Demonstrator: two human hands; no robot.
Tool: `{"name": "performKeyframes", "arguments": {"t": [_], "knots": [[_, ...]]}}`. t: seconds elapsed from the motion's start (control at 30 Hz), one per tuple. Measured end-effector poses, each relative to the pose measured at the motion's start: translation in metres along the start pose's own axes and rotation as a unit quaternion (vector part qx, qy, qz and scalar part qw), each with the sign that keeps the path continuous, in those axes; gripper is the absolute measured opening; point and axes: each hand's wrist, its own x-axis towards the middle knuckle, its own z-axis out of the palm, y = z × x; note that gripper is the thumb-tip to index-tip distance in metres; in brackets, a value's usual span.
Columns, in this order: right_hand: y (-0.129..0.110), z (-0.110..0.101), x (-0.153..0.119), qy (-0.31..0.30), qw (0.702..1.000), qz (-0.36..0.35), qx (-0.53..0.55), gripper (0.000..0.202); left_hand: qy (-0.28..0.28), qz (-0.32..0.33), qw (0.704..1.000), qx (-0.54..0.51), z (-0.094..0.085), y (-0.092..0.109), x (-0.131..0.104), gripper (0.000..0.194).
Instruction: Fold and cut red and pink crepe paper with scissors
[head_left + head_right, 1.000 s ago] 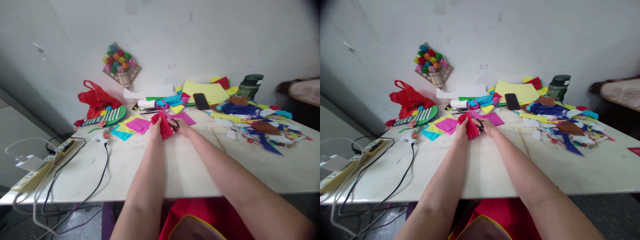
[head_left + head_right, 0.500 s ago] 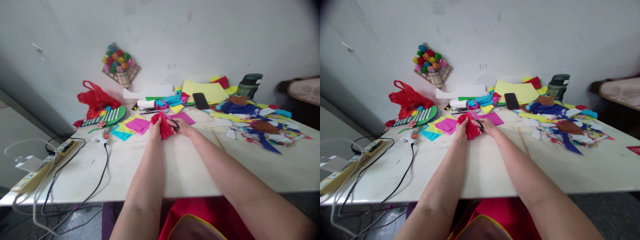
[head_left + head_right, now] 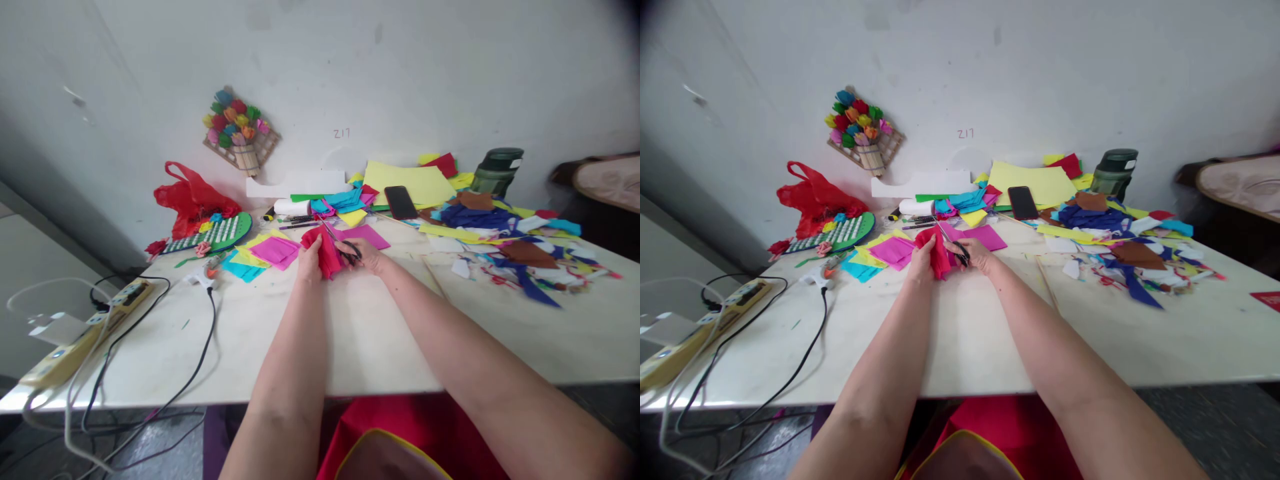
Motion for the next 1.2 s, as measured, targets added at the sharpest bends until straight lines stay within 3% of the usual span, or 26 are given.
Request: {"name": "performKeyframes", "arguments": {"t": [0.57, 1.2], "knots": [[0.000, 0.010, 0.000, 0.030, 0.998, 0.029, 0.042, 0.038, 0.005, 0.009, 1.000, 0.011, 0.002, 0.002, -0.002, 0.023], [0.011, 0.014, 0.010, 0.052, 0.997, 0.008, 0.059, 0.037, 0.026, 0.011, 1.000, 0.005, 0.004, 0.003, -0.003, 0.018]]}}
